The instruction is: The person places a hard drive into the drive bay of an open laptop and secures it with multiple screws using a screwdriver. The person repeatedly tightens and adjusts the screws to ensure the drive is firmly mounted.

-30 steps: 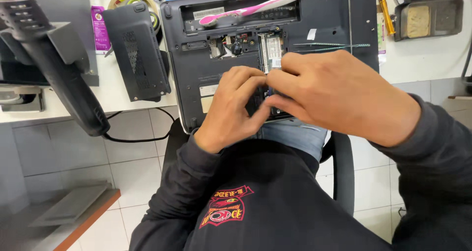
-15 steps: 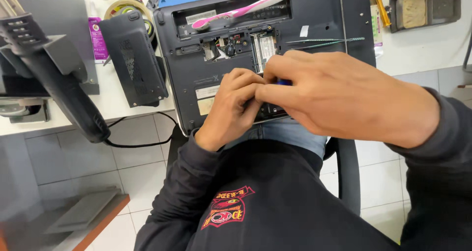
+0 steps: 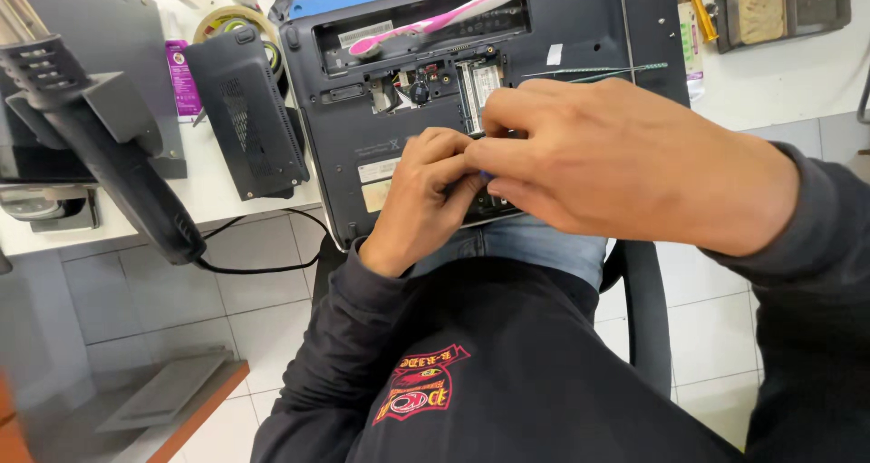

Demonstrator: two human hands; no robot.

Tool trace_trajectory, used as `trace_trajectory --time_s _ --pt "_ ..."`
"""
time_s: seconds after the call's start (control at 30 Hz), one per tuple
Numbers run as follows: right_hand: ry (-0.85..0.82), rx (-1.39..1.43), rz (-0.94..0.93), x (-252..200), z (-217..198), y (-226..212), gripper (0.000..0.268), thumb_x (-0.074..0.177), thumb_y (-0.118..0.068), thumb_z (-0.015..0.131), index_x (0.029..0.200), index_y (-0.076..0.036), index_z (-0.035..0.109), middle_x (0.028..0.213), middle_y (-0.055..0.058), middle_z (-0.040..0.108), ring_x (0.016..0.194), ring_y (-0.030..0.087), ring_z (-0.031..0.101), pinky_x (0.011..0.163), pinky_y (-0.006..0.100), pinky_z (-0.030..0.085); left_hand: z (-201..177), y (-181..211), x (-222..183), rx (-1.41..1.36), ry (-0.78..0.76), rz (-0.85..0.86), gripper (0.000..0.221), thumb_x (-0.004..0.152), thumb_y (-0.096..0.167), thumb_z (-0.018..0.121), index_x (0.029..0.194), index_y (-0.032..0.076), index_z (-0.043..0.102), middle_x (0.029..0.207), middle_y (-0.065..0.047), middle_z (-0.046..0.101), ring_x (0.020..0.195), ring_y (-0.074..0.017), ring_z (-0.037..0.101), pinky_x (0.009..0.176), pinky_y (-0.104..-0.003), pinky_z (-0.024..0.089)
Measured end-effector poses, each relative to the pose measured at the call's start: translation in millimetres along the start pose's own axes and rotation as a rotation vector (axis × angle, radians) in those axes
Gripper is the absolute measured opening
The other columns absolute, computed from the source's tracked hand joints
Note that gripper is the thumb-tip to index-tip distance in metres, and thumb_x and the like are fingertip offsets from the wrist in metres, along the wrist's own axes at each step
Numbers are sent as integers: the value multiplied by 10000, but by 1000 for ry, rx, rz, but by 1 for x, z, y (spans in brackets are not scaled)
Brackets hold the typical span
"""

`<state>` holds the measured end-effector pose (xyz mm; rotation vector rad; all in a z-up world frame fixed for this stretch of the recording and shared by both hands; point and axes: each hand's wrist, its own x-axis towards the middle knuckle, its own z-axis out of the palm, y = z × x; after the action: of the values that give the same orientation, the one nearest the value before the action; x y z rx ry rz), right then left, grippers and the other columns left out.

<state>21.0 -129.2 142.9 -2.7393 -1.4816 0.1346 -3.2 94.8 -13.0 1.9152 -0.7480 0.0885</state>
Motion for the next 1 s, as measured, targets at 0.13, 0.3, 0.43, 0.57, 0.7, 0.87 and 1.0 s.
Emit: trace_trajectory --time_s 0.13,0.3,0.43,0.57,0.7,0.87,1.0 --pt "-37 46 25 1 5 8 243 1141 -367 700 1075 -148 619 979 25 619 819 266 653 566 463 581 2 -5 0 -9 19 11 93 1051 -41 694 1081 41 726 1076 -46 688 1022 -303 611 897 -441 443" --pt "-33 178 19 -2 14 22 149 1137 -274 677 1132 -125 664 1046 70 651 753 299 697 645 452 584 -3 4 1 -36 15 -36 130 1142 147 713 1221 75 789 1239 -55 726 1109 -286 666 986 -444 464" --pt "63 260 69 -11 14 32 210 1132 -248 701 1255 -82 737 1106 76 691 831 331 707 745 484 586 -14 16 5 -127 -5 -87 262 1170 147 650 1379 16 738 1310 -128 688 1205 -302 704 1083 -428 567" --pt "125 432 229 -28 18 41 188 1077 -164 811 1218 -46 769 1110 79 747 899 283 707 818 423 536 -11 13 0 -152 133 -162 236 1177 75 605 1371 15 725 1286 -130 726 1172 -271 737 1004 -371 596" --pt "206 605 481 -48 23 46 145 1103 -63 833 1232 -13 789 1072 82 748 973 209 673 801 347 499 -9 13 0 -120 208 -197 163 1172 92 621 1248 25 749 1169 -88 761 969 -203 694 782 -318 545" --pt "356 840 639 -60 41 42 131 1143 25 785 1271 34 760 1150 136 729 920 191 685 743 264 529 -8 21 3 -142 202 -218 150 1162 100 622 1214 23 741 1141 -92 776 1015 -219 738 820 -332 564" --pt "476 964 692 -62 58 42 126 1172 -6 754 1283 37 715 1193 150 720 945 194 731 818 255 593 -6 23 5 -164 193 -283 158 1147 141 649 1209 43 757 1108 -61 784 950 -184 713 770 -316 537"
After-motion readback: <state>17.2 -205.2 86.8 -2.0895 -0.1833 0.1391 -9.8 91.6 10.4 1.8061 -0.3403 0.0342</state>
